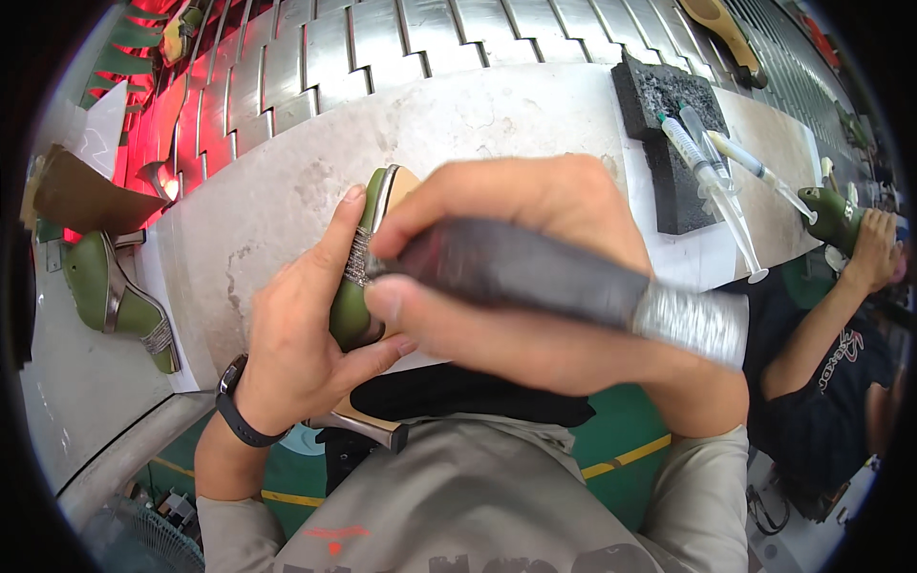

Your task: The person hammers the edges of a green high-heeled shoe, applies a substance from a syringe to the sole area, and then presses a tan sole piece onto the bottom of the shoe by hand.

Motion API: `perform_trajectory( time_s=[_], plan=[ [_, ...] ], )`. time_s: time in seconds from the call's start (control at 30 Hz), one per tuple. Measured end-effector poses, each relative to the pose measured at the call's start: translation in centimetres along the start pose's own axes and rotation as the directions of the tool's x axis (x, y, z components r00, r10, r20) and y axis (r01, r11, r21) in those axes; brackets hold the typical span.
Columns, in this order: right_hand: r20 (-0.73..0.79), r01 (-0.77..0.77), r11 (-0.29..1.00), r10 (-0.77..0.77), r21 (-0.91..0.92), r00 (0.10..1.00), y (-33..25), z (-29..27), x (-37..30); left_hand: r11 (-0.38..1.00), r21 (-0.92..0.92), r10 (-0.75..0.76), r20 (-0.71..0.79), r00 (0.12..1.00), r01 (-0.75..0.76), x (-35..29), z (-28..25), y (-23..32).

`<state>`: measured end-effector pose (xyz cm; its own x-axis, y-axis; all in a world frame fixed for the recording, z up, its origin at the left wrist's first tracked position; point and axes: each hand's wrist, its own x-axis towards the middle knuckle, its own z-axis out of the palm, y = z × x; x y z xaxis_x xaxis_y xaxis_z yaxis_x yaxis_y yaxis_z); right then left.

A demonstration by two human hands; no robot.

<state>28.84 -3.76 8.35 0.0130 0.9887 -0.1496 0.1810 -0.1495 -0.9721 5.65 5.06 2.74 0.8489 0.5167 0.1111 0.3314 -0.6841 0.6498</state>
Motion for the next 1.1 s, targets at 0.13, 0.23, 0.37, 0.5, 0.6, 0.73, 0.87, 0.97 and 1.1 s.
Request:
perform_trajectory(
  time_s=[0.13, 0.23, 0.37, 0.5, 0.6, 0.73, 0.87, 0.97, 1.1],
  plan=[
    [0.075, 0.316, 0.91, -0.307, -0.269, 0.949, 1.1, 0.1, -0.7, 1.0, 0.016, 0.003, -0.009, 1.0, -0.003, 0.1, -0.1, 0.0],
    [0.013, 0.285, 0.933, -0.289, -0.222, 0.957, 1.6, 0.8, -1.2, 1.0, 0.0, 0.008, 0.013, 1.0, -0.008, 0.1, -0.3, -0.1],
    [-0.11, -0.121, 0.993, 0.122, 0.013, 0.986, -0.2, 1.1, -0.7, 1.0, -0.013, -0.012, 0.052, 0.999, 0.012, -0.2, -0.5, -0.2],
    [-0.187, 0.014, 0.996, -0.03, -0.086, 0.982, 1.0, 0.4, 1.1, 1.0, 0.001, 0.004, 0.052, 0.999, -0.004, 0.0, -0.8, 0.0],
    [-0.296, 0.067, 0.998, -0.062, 0.006, 0.953, 2.2, 0.0, 3.4, 0.999, -0.002, -0.034, 0.086, 0.996, 0.034, -0.2, -0.9, 0.1],
    [-0.164, 0.075, 0.997, -0.076, -0.016, 0.984, 1.9, -0.2, 2.5, 0.999, -0.014, -0.033, 0.059, 0.998, 0.033, -0.4, -0.5, -0.3],
    [0.0, 0.04, 0.984, -0.04, -0.174, 0.999, -0.5, 0.9, -0.2, 0.999, -0.01, -0.051, 0.056, 0.997, 0.052, -0.7, -0.4, -0.1],
    [0.122, 0.362, 0.84, -0.342, -0.404, 0.932, 0.0, 1.1, -0.4, 0.999, -0.008, -0.042, 0.04, 0.998, 0.043, -0.7, -0.3, -0.1],
    [0.208, 0.48, 0.687, -0.444, -0.546, 0.872, -0.2, 2.1, -1.0, 0.999, -0.006, -0.035, 0.046, 0.998, 0.035, -0.7, -0.2, -0.3]
  ],
)
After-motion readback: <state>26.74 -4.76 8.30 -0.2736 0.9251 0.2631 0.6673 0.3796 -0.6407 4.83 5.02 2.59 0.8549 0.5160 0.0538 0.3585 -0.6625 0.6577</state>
